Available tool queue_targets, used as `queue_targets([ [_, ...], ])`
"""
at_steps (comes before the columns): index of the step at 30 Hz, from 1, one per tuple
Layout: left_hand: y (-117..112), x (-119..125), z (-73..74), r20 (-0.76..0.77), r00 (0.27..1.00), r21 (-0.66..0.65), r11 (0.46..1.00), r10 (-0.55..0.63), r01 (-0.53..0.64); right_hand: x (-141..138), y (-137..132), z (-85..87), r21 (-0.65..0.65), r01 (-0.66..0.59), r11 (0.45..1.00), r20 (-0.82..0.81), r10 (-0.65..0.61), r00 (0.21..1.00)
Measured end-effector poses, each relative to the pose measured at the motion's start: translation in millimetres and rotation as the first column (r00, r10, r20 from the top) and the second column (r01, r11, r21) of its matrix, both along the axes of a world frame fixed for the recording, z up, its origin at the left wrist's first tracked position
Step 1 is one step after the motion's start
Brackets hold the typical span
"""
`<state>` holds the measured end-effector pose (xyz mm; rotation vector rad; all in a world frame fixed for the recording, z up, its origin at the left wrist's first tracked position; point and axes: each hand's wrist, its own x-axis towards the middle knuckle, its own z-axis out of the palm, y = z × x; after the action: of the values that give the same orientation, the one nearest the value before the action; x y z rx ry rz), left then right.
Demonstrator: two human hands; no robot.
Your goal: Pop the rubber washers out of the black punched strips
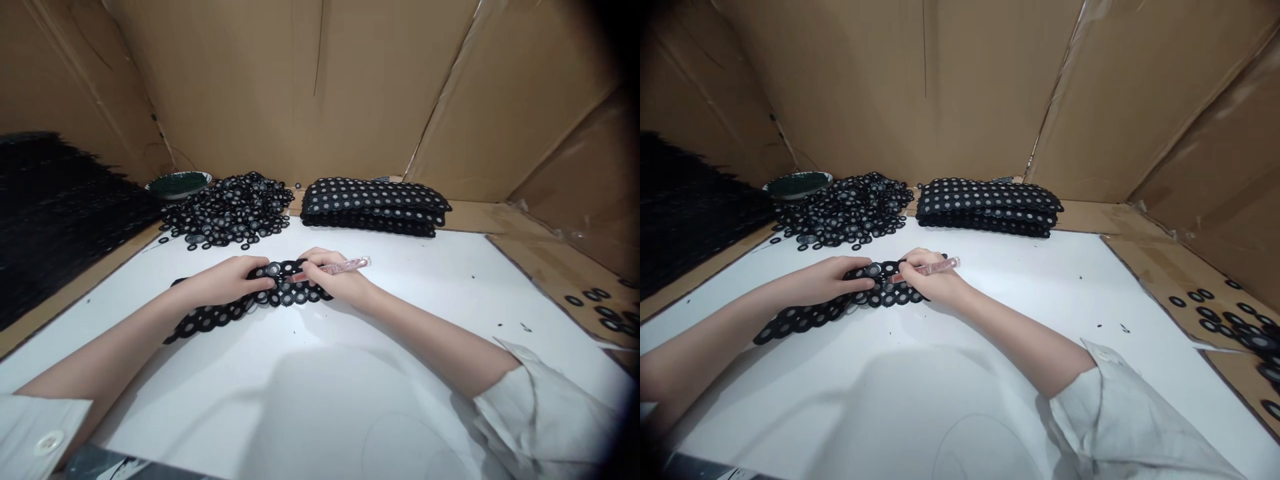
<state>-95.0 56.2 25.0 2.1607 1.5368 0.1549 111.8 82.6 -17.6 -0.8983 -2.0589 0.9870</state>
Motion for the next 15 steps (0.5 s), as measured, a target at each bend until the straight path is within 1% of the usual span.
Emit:
queue_targets([
  [2, 2.0, -2.3, 0.7, 0.046, 0.999, -0.060, 0.998, -0.008, 0.010, 2.3, 1.5, 2.0, -0.066, -0.005, 0.998, -0.074, 0.000, 0.997],
  [4, 3.1, -3.7, 1.8, 0.108, 0.994, -0.172, 0.985, -0.004, 0.022, 3.9, 3.3, 3.5, -0.118, 0.002, 0.993, -0.096, -0.013, 0.995],
  [6, 3.7, -4.7, 2.6, 0.152, 0.988, -0.285, 0.958, 0.012, 0.032, 5.1, 5.6, 4.6, -0.135, 0.021, 0.991, -0.090, -0.033, 0.995],
  [8, 3.7, -5.1, 2.5, 0.180, 0.983, -0.354, 0.935, 0.042, 0.025, 5.9, 7.8, 4.9, -0.118, 0.047, 0.992, -0.078, -0.056, 0.995],
  [10, 3.3, -4.9, 1.2, 0.210, 0.974, -0.374, 0.928, 0.078, 0.006, 5.6, 8.8, 4.1, -0.095, 0.067, 0.993, -0.069, -0.074, 0.995],
  [12, 2.8, -4.2, -0.5, 0.244, 0.964, -0.366, 0.931, 0.101, -0.005, 4.3, 8.2, 2.3, -0.092, 0.080, 0.992, -0.076, -0.087, 0.993],
  [15, 2.4, -3.2, -2.1, 0.300, 0.950, -0.351, 0.936, 0.089, 0.023, 1.4, 5.2, -1.5, -0.111, 0.070, 0.991, -0.117, -0.083, 0.990],
])
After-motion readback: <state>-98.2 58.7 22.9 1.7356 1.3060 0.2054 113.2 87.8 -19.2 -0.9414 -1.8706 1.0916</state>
